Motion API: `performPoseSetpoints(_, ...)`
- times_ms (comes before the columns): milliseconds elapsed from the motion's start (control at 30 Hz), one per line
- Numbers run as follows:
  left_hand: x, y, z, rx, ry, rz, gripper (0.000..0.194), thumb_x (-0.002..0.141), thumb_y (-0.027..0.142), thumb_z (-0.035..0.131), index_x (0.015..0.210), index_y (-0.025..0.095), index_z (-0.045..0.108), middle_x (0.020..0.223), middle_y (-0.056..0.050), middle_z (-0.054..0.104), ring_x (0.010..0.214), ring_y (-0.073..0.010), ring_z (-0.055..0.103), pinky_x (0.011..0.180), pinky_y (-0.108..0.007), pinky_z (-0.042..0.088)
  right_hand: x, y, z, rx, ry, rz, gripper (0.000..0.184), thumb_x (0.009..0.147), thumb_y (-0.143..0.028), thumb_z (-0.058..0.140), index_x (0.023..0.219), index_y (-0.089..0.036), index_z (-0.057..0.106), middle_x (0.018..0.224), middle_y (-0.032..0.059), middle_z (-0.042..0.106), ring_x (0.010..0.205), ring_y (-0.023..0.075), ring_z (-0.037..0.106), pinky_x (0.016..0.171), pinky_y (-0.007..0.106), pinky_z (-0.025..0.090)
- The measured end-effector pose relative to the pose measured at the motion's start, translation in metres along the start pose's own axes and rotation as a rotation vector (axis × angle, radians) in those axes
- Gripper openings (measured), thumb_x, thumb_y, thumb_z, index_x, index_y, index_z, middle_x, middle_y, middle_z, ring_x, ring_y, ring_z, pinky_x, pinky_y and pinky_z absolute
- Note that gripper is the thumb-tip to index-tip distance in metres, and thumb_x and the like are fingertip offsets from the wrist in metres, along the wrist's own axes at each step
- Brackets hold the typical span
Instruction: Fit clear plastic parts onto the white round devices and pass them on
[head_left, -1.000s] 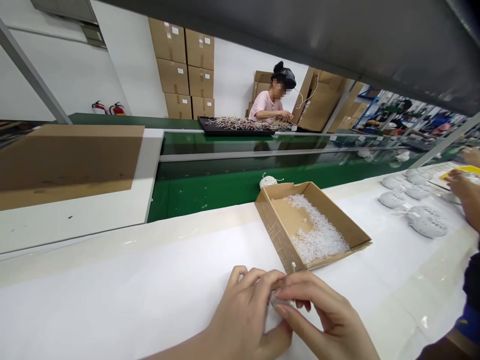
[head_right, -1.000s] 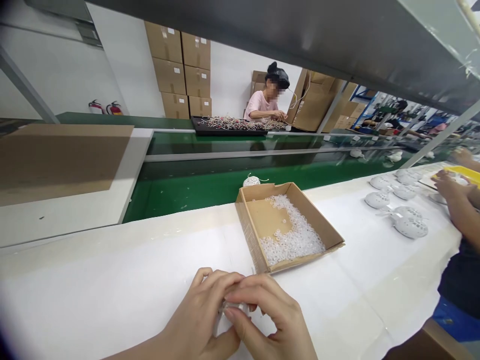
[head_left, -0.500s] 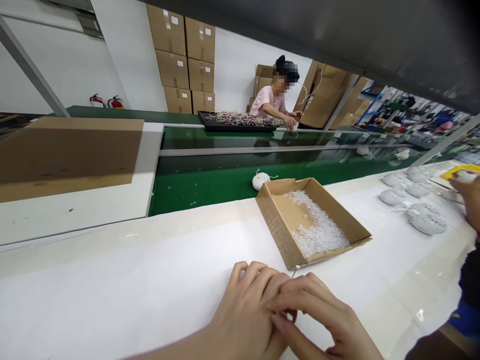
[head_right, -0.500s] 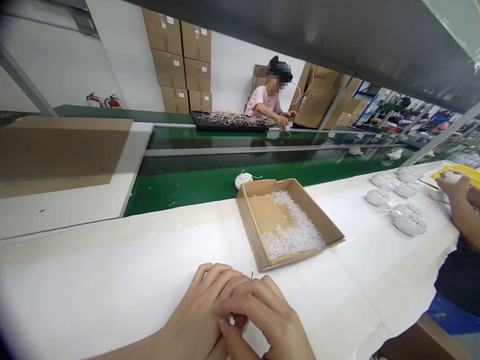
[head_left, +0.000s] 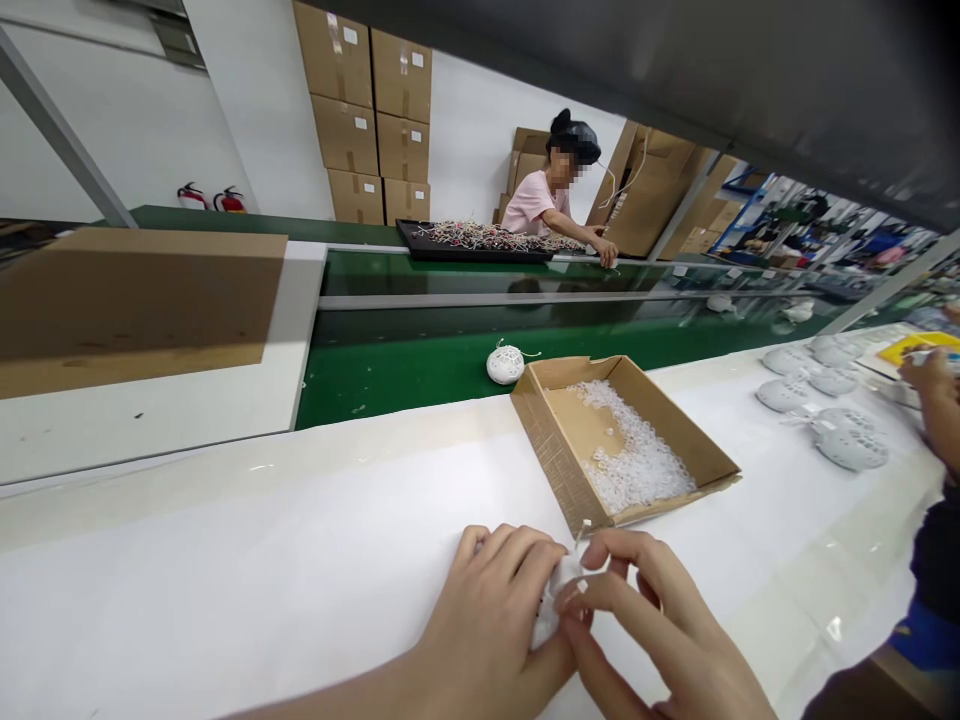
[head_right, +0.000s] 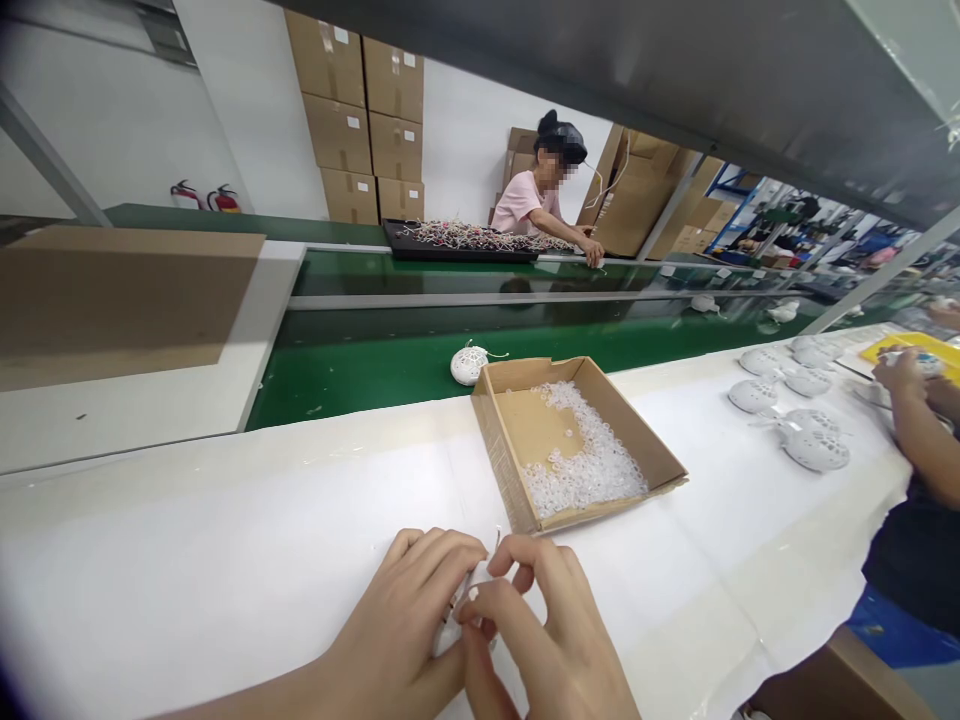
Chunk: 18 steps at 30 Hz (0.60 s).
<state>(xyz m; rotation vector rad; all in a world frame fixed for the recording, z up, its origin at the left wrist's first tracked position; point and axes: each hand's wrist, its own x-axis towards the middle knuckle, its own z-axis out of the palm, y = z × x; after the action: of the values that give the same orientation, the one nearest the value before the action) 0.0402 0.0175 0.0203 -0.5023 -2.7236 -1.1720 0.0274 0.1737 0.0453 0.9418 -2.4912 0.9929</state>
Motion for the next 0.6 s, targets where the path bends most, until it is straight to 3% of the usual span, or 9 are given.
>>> performPoseSetpoints(100, -0.001, 0.000, 0.000, 0.015, 0.005, 0.020, 0.009, 0.083, 0.014, 0.049, 0.087, 0.022, 0.048, 0.096, -0.002, 0.064, 0.085, -0.0219, 0.057, 0.074, -0.036, 0.035, 0.001, 0.005, -0.003, 0.142, -0.071, 0.112, 0.020, 0.091, -0.011, 0.048, 0.091, -0.028, 0.058, 0.111, 0.0039, 0.053, 0.096, 0.0142, 0.062, 0.075, 0.022, 0.051)
performPoseSetpoints(233, -0.001, -0.002, 0.000, -0.018, -0.008, 0.032, 0.005, 0.086, 0.019, 0.050, 0.090, 0.021, 0.050, 0.097, -0.003, 0.063, 0.087, -0.0231, 0.057, 0.075, -0.037, 0.035, 0.004, 0.015, -0.001, 0.364, -0.176, 0.179, 0.018, 0.091, -0.016, 0.056, 0.096, -0.034, 0.060, 0.106, -0.0022, 0.060, 0.098, 0.0115, 0.063, 0.078, 0.017, 0.050)
performPoseSetpoints(367, -0.001, -0.005, 0.006, -0.080, 0.034, 0.046, 0.010, 0.087, 0.021, 0.050, 0.097, 0.024, 0.052, 0.098, -0.001, 0.063, 0.089, -0.0234, 0.056, 0.076, -0.038, 0.033, 0.000, 0.018, 0.005, 0.458, -0.091, 0.237, 0.024, 0.090, -0.021, 0.060, 0.107, -0.038, 0.059, 0.102, -0.0046, 0.064, 0.079, 0.0103, 0.058, 0.064, 0.017, 0.046)
performPoseSetpoints(500, -0.004, -0.008, 0.012, -0.101, 0.079, 0.058, 0.010, 0.088, 0.022, 0.049, 0.098, 0.025, 0.052, 0.099, -0.001, 0.064, 0.090, -0.0239, 0.056, 0.077, -0.038, 0.032, -0.007, 0.017, 0.012, 0.535, -0.031, 0.360, 0.019, 0.092, -0.029, 0.059, 0.108, -0.038, 0.059, 0.105, -0.0033, 0.063, 0.081, 0.0123, 0.056, 0.067, 0.018, 0.048)
performPoseSetpoints(600, -0.006, -0.009, 0.014, -0.089, 0.085, 0.079, 0.013, 0.090, 0.023, 0.049, 0.103, 0.025, 0.051, 0.102, -0.002, 0.064, 0.091, -0.0248, 0.056, 0.078, -0.039, 0.033, -0.011, 0.018, 0.016, 0.526, 0.016, 0.357, 0.020, 0.091, -0.033, 0.061, 0.111, -0.036, 0.060, 0.101, -0.0018, 0.065, 0.079, 0.0126, 0.057, 0.071, 0.018, 0.051)
